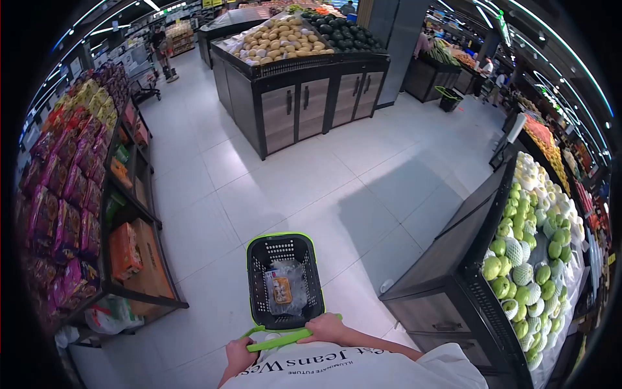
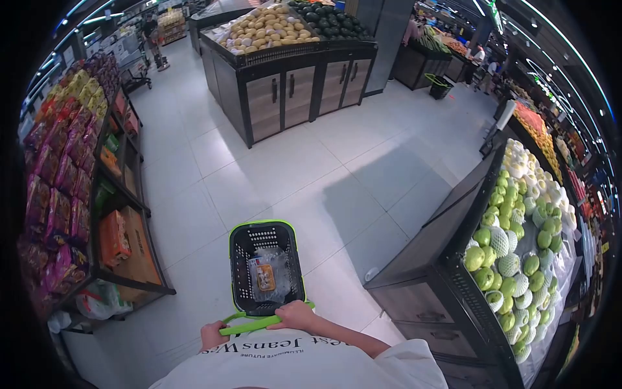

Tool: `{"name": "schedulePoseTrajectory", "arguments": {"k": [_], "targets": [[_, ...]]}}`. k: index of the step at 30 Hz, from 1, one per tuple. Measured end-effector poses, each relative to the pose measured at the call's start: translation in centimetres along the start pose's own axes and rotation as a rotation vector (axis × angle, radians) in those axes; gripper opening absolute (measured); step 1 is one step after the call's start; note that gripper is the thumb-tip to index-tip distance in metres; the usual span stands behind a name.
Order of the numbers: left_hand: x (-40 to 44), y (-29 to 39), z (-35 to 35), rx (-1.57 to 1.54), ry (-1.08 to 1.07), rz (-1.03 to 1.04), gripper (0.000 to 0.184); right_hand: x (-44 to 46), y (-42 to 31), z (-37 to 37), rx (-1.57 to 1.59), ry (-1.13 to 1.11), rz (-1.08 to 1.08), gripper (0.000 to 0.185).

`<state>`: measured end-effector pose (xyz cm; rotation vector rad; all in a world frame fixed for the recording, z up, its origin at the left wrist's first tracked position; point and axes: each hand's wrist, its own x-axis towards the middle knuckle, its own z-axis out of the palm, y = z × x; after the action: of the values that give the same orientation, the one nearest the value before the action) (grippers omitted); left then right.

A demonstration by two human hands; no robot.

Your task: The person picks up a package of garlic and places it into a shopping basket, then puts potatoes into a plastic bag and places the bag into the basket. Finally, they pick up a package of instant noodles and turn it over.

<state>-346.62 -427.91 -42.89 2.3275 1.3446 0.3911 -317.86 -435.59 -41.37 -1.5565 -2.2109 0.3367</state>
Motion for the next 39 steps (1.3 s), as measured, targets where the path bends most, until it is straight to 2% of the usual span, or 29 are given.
{"name": "schedulePoseTrajectory", "arguments": {"k": [3,9,11,13,17,21,24,30,33,35,36,39], "targets": [[-0.8,0.1,2.6,-0.016,0.196,-0.025,0.008,0.3,1.5,-1.1,0.040,-0.017,-0.056,0.056],[-1.3,4.0,4.2,-0.025,0.281,-0.117,0.010,0.7,5.0,-2.4,0.046,-0.059,-0.171,0.057],[-1.1,5.5,4.5,-0.038,0.282,-0.132,0.010,0.9,6.4,-2.2,0.049,-0.019,-0.207,0.057],[-0.3,5.9,5.1,-0.032,0.279,-0.147,0.010,1.5,7.2,-3.6,0.029,-0.073,-0.207,0.058],[1.3,7.2,6.3,0.024,0.169,-0.183,0.015,3.0,9.3,-6.3,0.008,-0.098,-0.242,0.059],[4.7,6.9,7.2,0.059,0.060,-0.252,0.024,4.6,13.2,-5.6,-0.029,0.003,-0.299,0.057],[7.4,6.0,6.9,0.009,0.116,-0.237,0.025,6.4,14.6,-5.3,-0.022,0.109,-0.331,0.055],[11.7,3.3,4.6,-0.010,0.078,-0.145,0.024,11.5,14.9,-6.3,-0.070,-0.022,-0.240,0.055],[14.9,3.8,3.3,0.040,0.042,-0.214,0.023,14.4,16.9,-5.9,-0.108,-0.063,-0.216,0.058],[16.7,3.5,3.2,0.011,0.126,-0.202,0.022,15.8,18.1,-5.8,-0.168,-0.102,-0.202,0.058],[17.2,3.3,3.1,0.001,0.166,-0.197,0.021,16.4,18.3,-5.9,-0.131,-0.069,-0.209,0.061],[18.4,3.4,2.2,-0.052,0.230,-0.129,0.017,17.3,17.8,-7.4,-0.077,-0.169,-0.170,0.061]]}}
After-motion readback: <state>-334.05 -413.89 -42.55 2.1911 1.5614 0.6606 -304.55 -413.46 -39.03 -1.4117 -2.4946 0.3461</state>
